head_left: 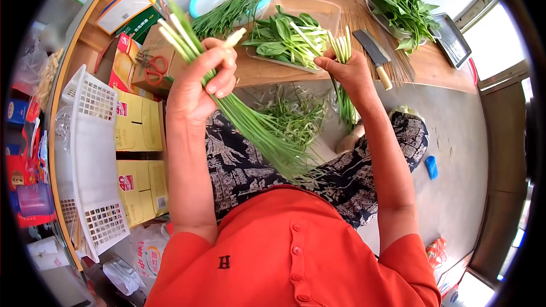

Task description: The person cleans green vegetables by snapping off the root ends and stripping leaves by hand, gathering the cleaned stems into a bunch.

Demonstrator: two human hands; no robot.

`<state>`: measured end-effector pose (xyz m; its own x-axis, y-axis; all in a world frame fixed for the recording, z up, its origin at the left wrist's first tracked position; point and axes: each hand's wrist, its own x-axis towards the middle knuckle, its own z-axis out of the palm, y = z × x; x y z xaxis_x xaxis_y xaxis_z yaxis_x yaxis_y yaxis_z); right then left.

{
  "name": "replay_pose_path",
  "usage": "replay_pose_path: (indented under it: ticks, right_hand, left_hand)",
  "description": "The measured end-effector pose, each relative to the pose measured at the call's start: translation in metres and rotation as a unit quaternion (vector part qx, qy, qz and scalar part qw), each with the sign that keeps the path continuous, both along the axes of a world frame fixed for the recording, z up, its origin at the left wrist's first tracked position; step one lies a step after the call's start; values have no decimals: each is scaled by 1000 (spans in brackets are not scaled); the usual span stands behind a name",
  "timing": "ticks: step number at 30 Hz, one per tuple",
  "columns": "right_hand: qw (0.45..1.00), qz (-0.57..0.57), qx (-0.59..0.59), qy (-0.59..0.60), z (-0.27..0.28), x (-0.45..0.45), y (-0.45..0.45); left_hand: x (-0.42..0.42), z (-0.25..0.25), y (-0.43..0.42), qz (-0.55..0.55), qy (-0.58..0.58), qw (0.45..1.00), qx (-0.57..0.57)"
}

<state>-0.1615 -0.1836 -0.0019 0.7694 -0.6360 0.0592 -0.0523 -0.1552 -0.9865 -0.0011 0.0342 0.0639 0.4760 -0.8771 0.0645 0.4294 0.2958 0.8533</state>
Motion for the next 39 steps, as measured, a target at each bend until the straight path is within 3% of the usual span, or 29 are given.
replay_pose_path:
  ticks: [3,4,7,25,32,36,38,39]
  right_hand:
    - [998,27,54,9,8,-11,9]
    - [998,27,53,8,8,-12,14]
    - [972,117,202,-31,13,-13,22]
    - [955,185,233,-11,23,-14,44]
    - [924,224,308,-18,20,-22,39]
    - [921,215,324,-24,16,-23,35]
    - [918,223,327,-20,14,-19,36]
    - [926,219,307,-13,15,-17,38]
  left_hand:
    - [-11,-16,-13,71,-148,980,113]
    - [-16,-22,-19,70,-143,979,128]
    - [-33,-25,-34,56,-110,987,102]
    - [-43,-24,-44,103,-177,974,102]
    - [-13,-27,-40,295,-156,941,52]
    - [-9,-31,-34,297,-202,924,130]
    - [-17,-30,-35,180,-195,946,183]
    - [-22,-28,-36,142,-168,964,149]
